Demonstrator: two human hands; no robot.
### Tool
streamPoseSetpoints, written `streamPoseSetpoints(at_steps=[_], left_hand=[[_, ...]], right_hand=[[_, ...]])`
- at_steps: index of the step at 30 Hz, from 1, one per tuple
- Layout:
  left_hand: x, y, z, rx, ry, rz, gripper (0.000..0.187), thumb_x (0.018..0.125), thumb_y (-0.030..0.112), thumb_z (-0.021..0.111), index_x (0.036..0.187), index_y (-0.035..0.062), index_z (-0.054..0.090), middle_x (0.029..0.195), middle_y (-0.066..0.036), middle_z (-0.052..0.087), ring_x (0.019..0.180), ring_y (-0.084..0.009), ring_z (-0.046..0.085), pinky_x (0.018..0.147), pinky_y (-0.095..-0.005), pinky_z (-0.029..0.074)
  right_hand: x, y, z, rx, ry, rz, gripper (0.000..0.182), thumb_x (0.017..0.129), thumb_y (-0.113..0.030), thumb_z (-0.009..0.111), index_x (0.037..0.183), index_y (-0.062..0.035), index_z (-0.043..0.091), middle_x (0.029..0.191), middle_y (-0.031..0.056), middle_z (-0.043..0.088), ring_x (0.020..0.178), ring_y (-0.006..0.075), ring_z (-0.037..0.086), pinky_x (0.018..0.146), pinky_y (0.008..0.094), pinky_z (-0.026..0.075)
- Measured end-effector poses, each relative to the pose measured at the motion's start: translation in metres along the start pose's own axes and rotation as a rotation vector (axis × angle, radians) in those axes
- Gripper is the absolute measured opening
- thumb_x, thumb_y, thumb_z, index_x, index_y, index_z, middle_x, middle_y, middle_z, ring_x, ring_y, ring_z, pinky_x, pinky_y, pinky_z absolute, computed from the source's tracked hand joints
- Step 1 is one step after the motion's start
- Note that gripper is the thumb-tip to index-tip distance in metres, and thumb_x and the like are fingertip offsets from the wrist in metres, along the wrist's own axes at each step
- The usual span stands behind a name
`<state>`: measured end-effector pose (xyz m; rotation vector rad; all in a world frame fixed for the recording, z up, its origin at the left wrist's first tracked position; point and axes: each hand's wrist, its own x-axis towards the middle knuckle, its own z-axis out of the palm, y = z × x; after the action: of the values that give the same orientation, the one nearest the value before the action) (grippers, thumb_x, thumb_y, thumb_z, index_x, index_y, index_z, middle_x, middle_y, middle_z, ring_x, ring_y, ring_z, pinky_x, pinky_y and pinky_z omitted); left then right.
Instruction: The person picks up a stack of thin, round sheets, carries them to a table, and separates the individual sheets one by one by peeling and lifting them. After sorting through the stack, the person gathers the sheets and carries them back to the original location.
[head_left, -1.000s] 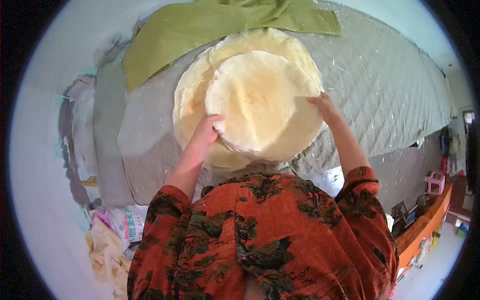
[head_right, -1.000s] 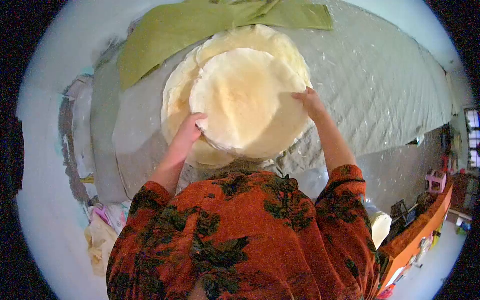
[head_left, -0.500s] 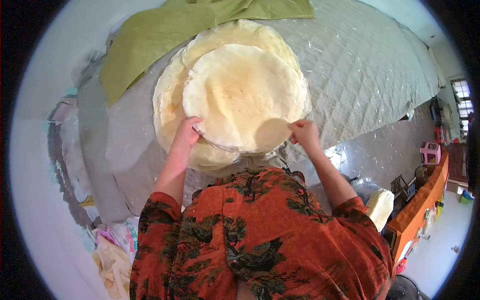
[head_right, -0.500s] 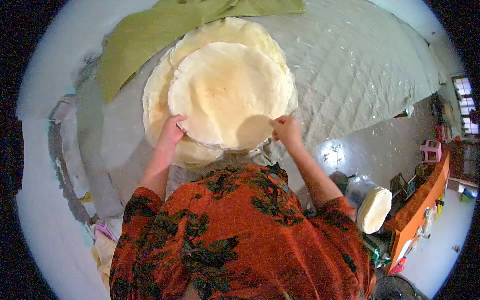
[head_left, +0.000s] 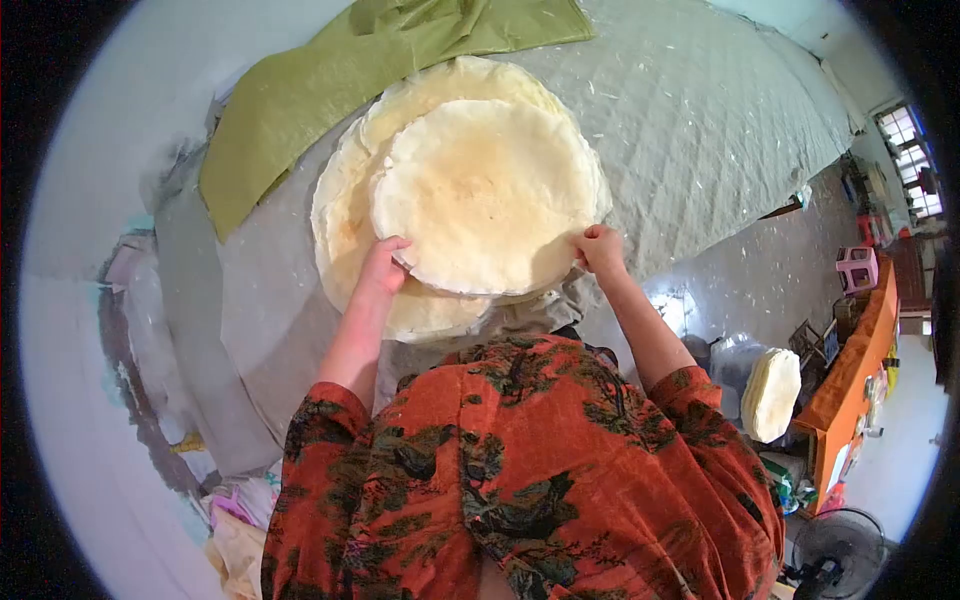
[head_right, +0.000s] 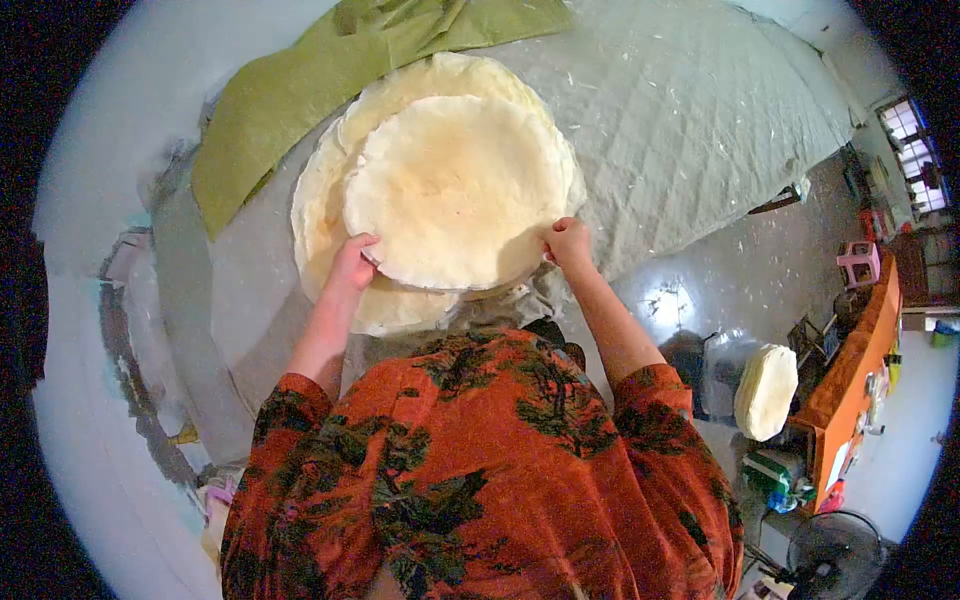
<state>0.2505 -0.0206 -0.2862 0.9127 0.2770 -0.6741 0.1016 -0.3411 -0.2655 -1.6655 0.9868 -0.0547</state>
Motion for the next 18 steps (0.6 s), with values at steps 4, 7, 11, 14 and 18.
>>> streamPoseSetpoints(at_steps=[4, 7, 11, 14, 18], left_hand=[[-0.001, 0.006, 0.009, -0.077, 0.058, -0.081, 0.045, 0.070, -0.001, 0.054, 0.113, -0.0038, 0.043, 0.108, -0.017, 0.052, 0.100, -0.0318, 0.053, 0.089, -0.0470, 0.044], [-0.023, 0.023, 0.047, -0.081, 0.116, -0.083, 0.042, 0.071, 0.002, 0.055, 0.111, -0.0031, 0.044, 0.106, -0.017, 0.052, 0.099, -0.0318, 0.053, 0.088, -0.0472, 0.045], [-0.007, 0.027, 0.055, -0.033, 0.193, -0.045, 0.042, 0.071, 0.004, 0.055, 0.112, -0.0029, 0.043, 0.105, -0.017, 0.052, 0.098, -0.0320, 0.054, 0.086, -0.0463, 0.046], [-0.007, 0.025, 0.045, 0.028, 0.182, -0.045, 0.046, 0.069, 0.003, 0.055, 0.113, -0.0039, 0.043, 0.104, -0.016, 0.053, 0.096, -0.0316, 0.054, 0.084, -0.0448, 0.048], [0.008, 0.000, -0.006, 0.219, 0.140, -0.025, 0.049, 0.069, 0.003, 0.054, 0.116, -0.0039, 0.043, 0.107, -0.017, 0.052, 0.100, -0.0304, 0.053, 0.086, -0.0423, 0.047]], right_hand=[[-0.039, 0.009, -0.007, -0.039, -0.088, -0.069, 0.035, 0.075, -0.031, 0.068, 0.060, -0.0034, 0.053, 0.044, 0.0020, 0.047, 0.031, 0.0105, 0.040, 0.030, 0.0234, 0.028], [-0.089, 0.003, -0.008, 0.315, -0.676, 0.471, 0.061, 0.080, -0.051, 0.057, 0.096, 0.0082, 0.052, 0.077, 0.0176, 0.060, 0.064, 0.0236, 0.061, 0.056, 0.0315, 0.049], [-0.079, 0.022, 0.024, 1.170, -0.781, 0.369, 0.067, 0.085, -0.050, 0.047, 0.125, 0.0035, 0.033, 0.122, 0.0251, 0.044, 0.114, 0.0327, 0.044, 0.093, 0.0457, 0.038], [-0.052, 0.022, 0.028, 1.336, -0.615, 0.167, 0.063, 0.086, -0.045, 0.048, 0.131, -0.0059, 0.028, 0.131, 0.0213, 0.037, 0.121, 0.0343, 0.036, 0.100, 0.0502, 0.028], [-0.016, 0.032, 0.017, 1.345, -0.496, 0.090, 0.061, 0.085, -0.044, 0.049, 0.129, -0.0043, 0.034, 0.124, 0.0187, 0.046, 0.116, 0.0339, 0.043, 0.098, 0.0471, 0.031]])
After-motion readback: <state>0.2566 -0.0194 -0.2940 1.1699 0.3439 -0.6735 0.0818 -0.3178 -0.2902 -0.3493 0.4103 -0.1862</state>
